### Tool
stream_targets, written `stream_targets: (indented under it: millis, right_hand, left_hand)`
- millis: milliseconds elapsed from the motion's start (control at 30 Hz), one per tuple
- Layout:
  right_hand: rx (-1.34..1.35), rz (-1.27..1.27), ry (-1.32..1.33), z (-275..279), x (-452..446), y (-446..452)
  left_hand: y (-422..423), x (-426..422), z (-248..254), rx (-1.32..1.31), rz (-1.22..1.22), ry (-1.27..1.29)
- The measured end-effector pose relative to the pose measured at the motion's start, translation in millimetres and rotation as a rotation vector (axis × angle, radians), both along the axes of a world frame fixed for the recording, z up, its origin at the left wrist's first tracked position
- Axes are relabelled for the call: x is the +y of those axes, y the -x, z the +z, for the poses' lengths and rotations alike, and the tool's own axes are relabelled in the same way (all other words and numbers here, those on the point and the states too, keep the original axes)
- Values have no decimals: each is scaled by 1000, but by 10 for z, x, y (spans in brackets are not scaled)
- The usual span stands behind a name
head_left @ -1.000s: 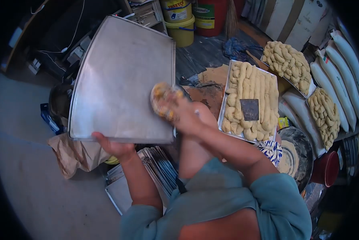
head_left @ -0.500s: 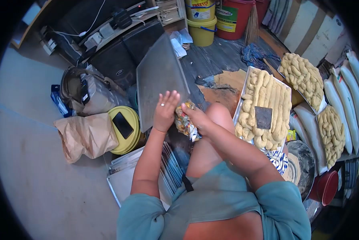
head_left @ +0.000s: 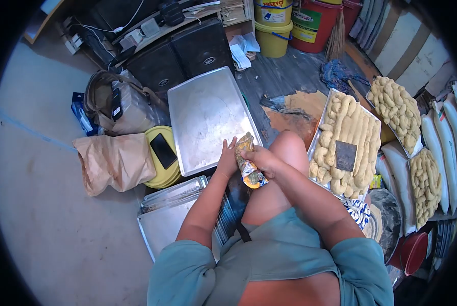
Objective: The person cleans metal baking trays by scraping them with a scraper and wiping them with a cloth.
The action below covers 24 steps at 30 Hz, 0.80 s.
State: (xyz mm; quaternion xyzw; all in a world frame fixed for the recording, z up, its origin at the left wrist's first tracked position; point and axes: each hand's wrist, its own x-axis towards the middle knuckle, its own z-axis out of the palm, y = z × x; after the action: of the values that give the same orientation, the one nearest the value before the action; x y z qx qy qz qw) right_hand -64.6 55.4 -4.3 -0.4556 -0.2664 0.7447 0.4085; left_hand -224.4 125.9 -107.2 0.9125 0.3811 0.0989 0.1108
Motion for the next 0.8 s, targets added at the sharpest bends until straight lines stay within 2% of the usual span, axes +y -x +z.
stream_targets:
  millis: [67, 100, 200, 300, 333, 400, 500, 567, 600, 633, 800]
  right_hand:
    - [42, -17, 19, 97, -43, 4]
    - [63, -23, 24, 150, -52, -5]
    - [157, -83, 8, 196, -71, -49]
    - [207, -139, 8, 239, -92, -69]
    - [185, -120, -6, 199, -75, -81]
    - [148, -80, -36, 82, -31, -87]
    - [158, -132, -28, 100, -35, -1]
    - [163, -121, -18, 125, -47, 13]
    - [164, -117, -12, 135, -51, 10]
    - [168, -131, -16, 130, -52, 7]
    - [157, -176, -34, 199, -52, -27]
  left_hand:
    - [-33, -194, 163, -150, 56, 68]
    - [-30, -350, 100, -288, 303, -69]
    - [149, -569, 30, -397, 512, -244]
    - [48, -919, -81, -1119, 950, 126]
    - [15, -964, -34, -1349, 1109, 343]
    - [130, -909, 134, -1624, 1379, 970]
    - [311, -544, -74, -2112, 1115, 1201]
    - [409, -269, -386, -2149, 940, 1086]
    - [387, -185, -366, -2161, 853, 1032]
    - [354, -136, -352, -2113, 906, 973]
    - [258, -125, -362, -2185, 831, 1008]
